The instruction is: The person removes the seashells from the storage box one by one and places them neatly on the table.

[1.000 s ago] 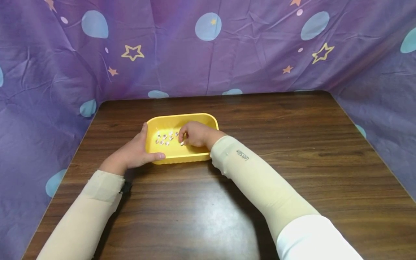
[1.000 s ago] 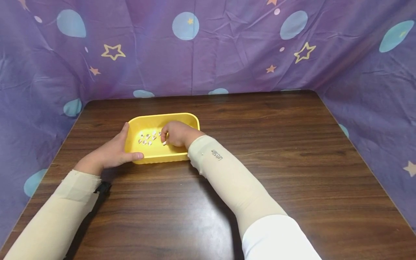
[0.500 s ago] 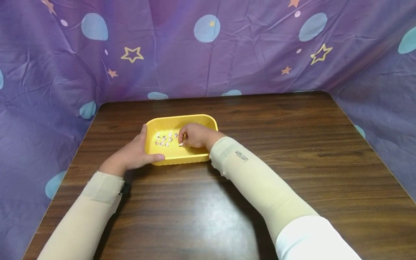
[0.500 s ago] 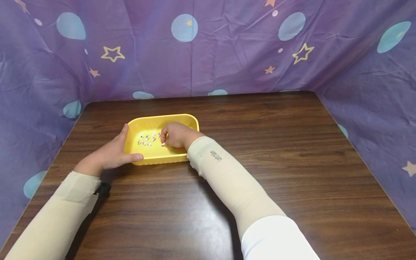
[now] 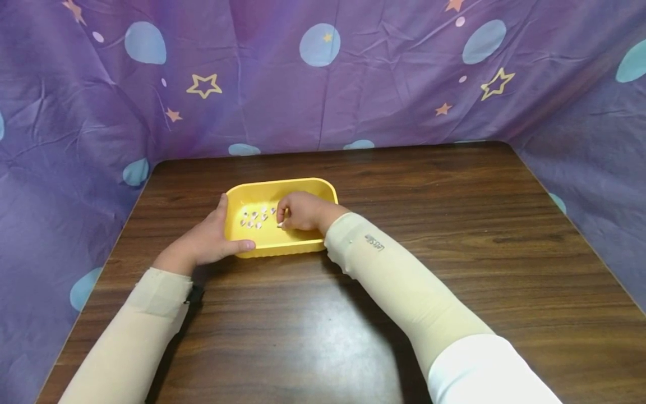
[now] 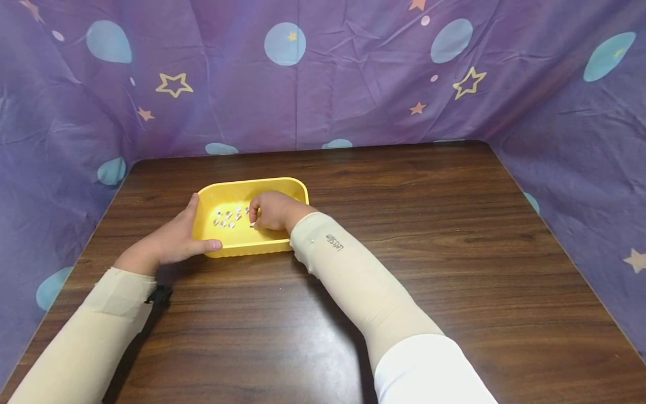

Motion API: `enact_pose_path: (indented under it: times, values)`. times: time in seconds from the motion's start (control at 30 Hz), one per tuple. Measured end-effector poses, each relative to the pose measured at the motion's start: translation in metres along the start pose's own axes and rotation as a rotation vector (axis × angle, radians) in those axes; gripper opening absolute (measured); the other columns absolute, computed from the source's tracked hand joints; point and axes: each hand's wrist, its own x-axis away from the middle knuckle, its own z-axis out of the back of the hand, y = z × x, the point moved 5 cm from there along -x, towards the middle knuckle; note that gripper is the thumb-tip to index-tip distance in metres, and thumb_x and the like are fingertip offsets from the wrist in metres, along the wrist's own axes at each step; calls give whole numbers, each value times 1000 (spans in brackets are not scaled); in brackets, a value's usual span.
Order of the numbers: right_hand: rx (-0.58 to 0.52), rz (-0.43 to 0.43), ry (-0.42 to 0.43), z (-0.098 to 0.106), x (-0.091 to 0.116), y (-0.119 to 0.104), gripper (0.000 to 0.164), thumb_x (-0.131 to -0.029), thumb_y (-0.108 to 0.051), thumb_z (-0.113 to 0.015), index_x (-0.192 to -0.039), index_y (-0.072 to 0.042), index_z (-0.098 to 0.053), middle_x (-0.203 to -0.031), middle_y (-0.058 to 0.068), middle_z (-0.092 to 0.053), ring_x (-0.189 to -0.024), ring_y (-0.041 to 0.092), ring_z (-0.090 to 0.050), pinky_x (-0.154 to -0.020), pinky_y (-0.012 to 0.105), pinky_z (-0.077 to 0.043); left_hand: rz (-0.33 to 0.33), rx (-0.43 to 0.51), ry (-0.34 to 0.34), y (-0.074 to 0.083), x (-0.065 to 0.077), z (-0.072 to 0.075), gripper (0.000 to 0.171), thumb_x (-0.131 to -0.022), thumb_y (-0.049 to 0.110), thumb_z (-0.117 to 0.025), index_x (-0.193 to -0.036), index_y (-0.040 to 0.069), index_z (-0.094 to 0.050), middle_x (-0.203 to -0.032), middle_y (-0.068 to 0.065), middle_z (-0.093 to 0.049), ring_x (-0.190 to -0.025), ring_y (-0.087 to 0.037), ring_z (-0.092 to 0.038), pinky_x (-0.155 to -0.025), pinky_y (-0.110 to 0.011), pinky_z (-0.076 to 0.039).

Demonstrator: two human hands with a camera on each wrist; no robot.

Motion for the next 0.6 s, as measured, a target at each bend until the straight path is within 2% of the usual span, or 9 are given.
enact_pose_path:
  times: [0.6]
  values:
    - [-2,-20,9,0,-1,1,7,-93,-10,-80,-99,-11,-76,-85,0,-63,-84,15,-56,-80,28,-45,-12,4,-1,2,1,0,139,-88,56,-80,-162,-3,22,-171,-36,-5,-152,-48,-29,-124,-62,-25]
